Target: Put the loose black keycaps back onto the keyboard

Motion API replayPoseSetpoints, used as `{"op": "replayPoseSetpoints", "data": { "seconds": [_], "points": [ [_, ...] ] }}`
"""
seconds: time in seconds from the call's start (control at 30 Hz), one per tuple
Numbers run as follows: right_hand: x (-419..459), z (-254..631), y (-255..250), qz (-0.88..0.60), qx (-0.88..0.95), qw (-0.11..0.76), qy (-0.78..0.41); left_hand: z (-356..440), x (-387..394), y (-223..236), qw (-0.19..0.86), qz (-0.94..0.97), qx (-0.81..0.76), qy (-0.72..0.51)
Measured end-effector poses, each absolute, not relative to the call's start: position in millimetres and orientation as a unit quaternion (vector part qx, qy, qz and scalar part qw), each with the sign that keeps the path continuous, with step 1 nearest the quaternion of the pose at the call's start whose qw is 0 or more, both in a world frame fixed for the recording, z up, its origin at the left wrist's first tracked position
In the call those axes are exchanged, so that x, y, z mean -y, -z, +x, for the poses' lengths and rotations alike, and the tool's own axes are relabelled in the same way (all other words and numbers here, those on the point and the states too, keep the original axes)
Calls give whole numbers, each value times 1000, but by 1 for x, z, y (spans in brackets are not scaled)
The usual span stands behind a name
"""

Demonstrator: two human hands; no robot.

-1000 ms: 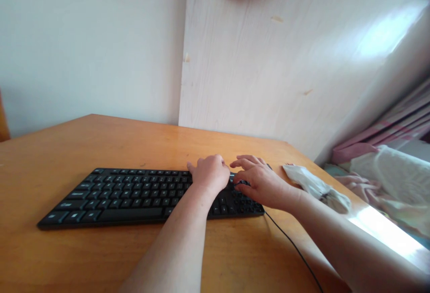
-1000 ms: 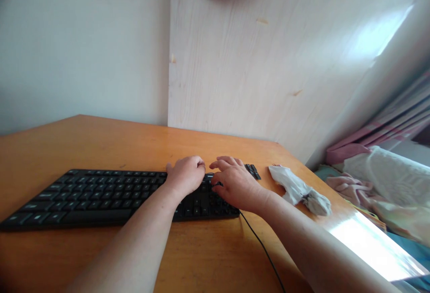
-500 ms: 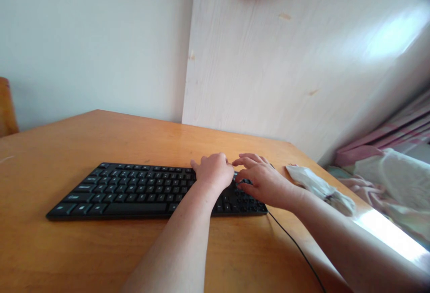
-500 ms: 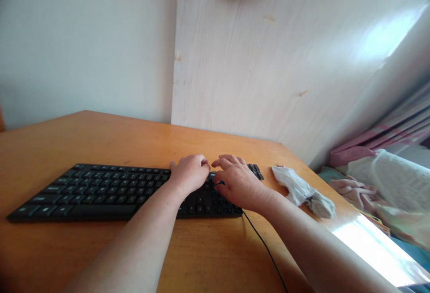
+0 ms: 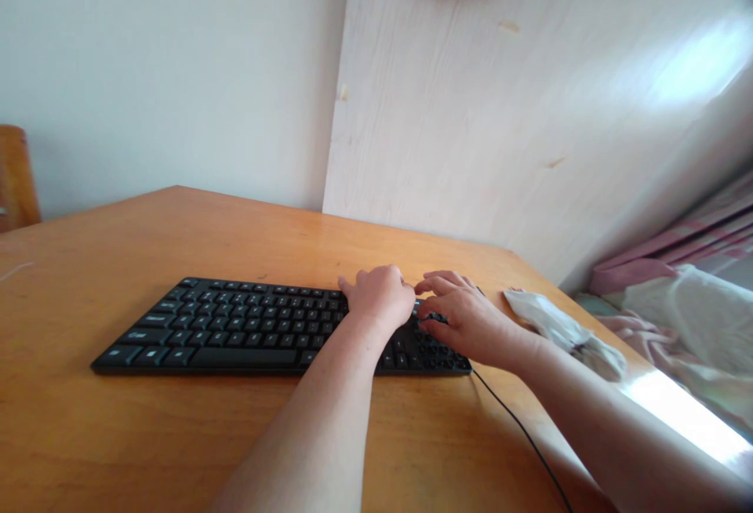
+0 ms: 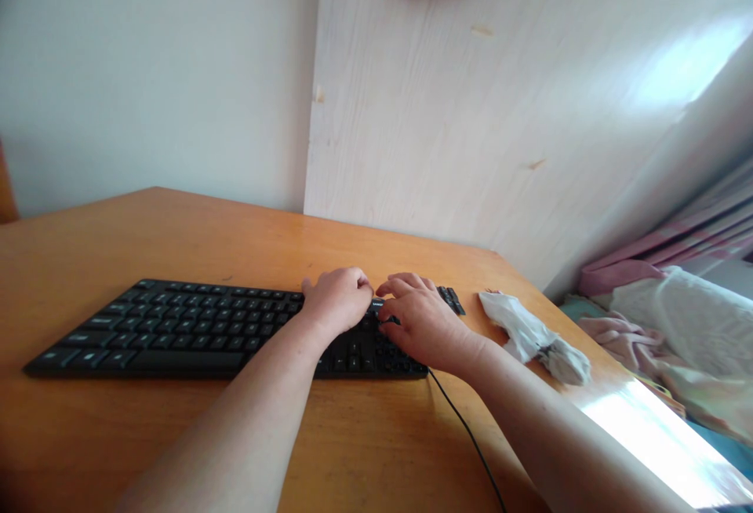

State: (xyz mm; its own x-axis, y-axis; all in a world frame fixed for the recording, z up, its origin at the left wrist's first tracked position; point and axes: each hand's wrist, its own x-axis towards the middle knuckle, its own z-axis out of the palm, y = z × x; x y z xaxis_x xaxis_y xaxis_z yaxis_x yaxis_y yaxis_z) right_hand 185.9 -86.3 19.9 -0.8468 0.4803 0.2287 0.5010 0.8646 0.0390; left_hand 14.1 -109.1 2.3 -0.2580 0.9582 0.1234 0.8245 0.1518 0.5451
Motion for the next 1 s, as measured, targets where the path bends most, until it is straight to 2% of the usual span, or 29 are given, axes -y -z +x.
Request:
{"op": "replayPoseSetpoints", "data": {
  "seconds": [1.0],
  "points": [
    [102,177,-13,-300,945,45,122,13,106,4,117,599,-746,-267]
  ]
}}
